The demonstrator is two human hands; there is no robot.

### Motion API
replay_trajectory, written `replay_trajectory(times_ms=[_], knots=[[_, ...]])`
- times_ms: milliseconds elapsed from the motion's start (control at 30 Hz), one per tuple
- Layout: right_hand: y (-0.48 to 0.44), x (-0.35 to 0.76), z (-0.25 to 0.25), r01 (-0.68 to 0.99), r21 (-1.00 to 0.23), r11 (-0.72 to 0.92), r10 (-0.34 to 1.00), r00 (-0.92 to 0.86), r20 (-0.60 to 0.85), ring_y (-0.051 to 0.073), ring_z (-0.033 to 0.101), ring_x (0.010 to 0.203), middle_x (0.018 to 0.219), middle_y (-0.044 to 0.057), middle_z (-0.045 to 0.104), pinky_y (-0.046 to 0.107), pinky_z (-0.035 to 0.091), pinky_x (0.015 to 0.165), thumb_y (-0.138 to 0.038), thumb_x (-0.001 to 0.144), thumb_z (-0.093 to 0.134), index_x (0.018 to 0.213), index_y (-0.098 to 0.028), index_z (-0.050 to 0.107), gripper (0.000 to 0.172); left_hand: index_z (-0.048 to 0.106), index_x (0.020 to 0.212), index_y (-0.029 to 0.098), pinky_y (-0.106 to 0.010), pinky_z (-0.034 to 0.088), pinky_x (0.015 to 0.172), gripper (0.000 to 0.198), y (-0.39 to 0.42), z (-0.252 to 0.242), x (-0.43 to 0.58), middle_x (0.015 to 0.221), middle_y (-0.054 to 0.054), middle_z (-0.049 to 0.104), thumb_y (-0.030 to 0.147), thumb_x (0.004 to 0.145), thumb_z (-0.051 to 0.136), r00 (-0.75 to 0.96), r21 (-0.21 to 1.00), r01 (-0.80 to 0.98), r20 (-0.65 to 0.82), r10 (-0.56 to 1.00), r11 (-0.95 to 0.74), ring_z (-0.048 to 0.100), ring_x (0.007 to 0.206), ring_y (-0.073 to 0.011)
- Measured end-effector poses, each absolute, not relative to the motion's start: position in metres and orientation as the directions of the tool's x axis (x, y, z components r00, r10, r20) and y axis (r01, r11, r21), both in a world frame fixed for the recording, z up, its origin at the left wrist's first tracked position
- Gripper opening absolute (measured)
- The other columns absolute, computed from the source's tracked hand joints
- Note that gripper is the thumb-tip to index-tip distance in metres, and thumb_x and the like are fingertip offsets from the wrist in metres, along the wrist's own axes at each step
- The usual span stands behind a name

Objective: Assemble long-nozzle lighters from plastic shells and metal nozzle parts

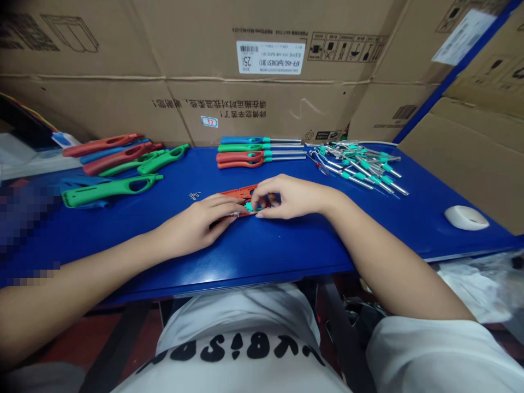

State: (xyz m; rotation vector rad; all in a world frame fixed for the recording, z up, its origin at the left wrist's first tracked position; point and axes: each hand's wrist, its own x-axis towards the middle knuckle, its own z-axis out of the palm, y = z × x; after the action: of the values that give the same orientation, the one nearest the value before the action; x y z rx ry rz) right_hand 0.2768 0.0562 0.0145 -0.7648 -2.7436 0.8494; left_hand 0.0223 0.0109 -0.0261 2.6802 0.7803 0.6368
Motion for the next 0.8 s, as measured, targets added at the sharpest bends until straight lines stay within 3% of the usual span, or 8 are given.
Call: replay_trajectory(times_ms=[233, 500, 800], knots=[[0.0577, 0.2782, 0.0136, 0.46, -0.581, 0.672, 0.559, -0.829, -0.009, 0.014, 0.061, 0.077, 0.089, 0.003, 0.07, 0.025, 0.045, 0.069, -0.019, 0.086, 0.061, 0.1, -0.017, 0.07, 0.017, 0.064, 0.125, 0.018, -0.04, 0.048, 0.105, 0.03, 0.0108, -0.0271, 0.0216, 0.125, -0.009, 0.07, 0.013, 0.101, 0.046, 0.753, 0.376, 0.444, 0.335, 0.567, -0.813, 0.061, 0.118, -0.0234], [0.0568, 0.2777, 0.0138, 0.477, -0.592, 0.65, 0.575, -0.818, -0.027, 0.013, 0.062, 0.074, 0.084, 0.002, 0.069, 0.025, 0.047, 0.067, -0.024, 0.086, 0.064, 0.098, -0.017, 0.071, 0.016, 0.066, 0.125, 0.019, -0.041, 0.049, 0.105, 0.031, 0.0116, -0.0287, 0.0214, 0.125, -0.01, 0.07, 0.015, 0.102, 0.046, 0.747, 0.366, 0.439, 0.359, 0.56, -0.82, 0.062, 0.119, -0.0239], [0.058, 0.2788, 0.0139, 0.514, -0.581, 0.632, 0.61, -0.792, -0.037, 0.012, 0.062, 0.069, 0.084, 0.001, 0.072, 0.024, 0.048, 0.066, -0.018, 0.08, 0.063, 0.094, -0.018, 0.072, 0.017, 0.066, 0.125, 0.018, -0.041, 0.05, 0.104, 0.031, 0.0113, -0.0278, 0.0215, 0.124, -0.01, 0.071, 0.015, 0.102, 0.045, 0.746, 0.361, 0.44, 0.363, 0.559, -0.822, 0.064, 0.116, -0.0234]])
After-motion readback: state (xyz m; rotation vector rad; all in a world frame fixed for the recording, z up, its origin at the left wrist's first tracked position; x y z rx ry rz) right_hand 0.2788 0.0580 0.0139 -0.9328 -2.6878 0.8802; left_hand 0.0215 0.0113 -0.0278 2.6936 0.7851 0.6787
